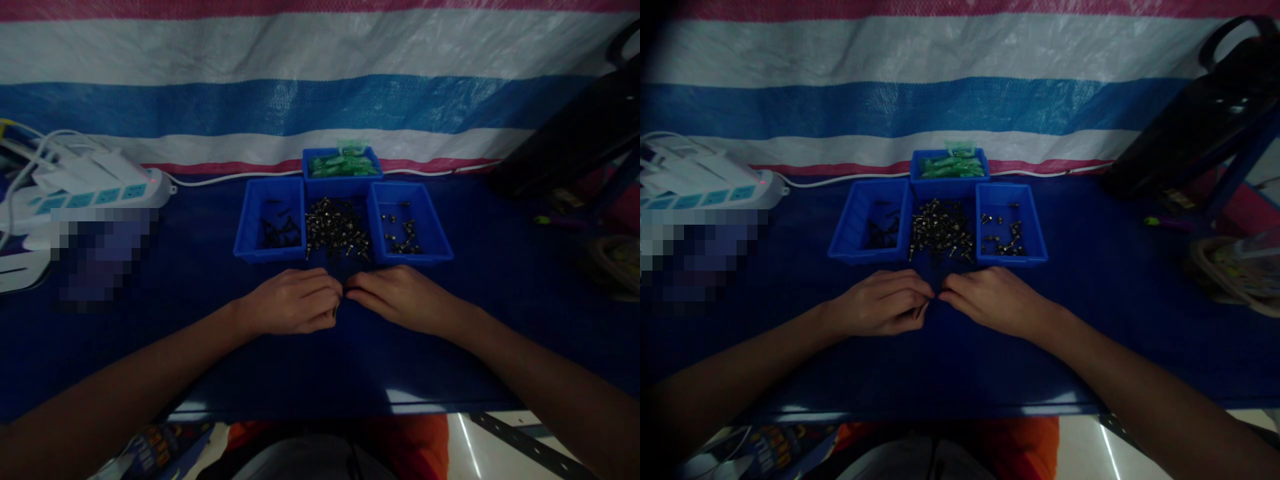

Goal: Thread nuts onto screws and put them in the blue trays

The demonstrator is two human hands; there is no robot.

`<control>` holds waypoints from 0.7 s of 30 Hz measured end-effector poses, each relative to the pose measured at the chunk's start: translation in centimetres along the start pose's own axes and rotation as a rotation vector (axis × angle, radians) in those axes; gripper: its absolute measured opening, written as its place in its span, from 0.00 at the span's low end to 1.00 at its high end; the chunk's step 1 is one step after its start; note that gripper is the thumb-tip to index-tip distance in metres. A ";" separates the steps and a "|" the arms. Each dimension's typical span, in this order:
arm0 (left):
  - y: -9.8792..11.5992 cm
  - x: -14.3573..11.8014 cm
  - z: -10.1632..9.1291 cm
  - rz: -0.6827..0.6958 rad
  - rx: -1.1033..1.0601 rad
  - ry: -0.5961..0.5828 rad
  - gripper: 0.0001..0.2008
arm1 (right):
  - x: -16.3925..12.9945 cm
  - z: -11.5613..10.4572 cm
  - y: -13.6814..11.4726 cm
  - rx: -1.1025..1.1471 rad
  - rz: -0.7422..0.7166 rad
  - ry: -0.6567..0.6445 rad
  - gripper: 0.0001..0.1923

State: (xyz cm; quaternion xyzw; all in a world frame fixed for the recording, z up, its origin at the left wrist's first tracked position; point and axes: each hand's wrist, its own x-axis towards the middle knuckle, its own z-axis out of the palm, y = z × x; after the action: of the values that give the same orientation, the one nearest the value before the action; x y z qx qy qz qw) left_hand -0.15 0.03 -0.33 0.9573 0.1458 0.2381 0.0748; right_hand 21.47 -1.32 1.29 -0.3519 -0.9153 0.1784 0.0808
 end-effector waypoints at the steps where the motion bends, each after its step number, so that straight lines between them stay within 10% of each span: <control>1: 0.0 0.0 0.0 -0.013 -0.010 -0.018 0.04 | 0.0 0.0 0.0 -0.001 0.001 -0.001 0.13; 21: -0.3 0.6 0.1 -0.212 0.107 -0.292 0.09 | -0.1 0.2 -0.1 -0.043 0.020 -0.013 0.10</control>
State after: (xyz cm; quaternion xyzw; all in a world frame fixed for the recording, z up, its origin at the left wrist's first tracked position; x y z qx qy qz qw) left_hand 0.32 0.50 -0.22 0.9635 0.2461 0.0794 0.0687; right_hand 21.42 -1.49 1.11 -0.3613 -0.9160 0.1619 0.0655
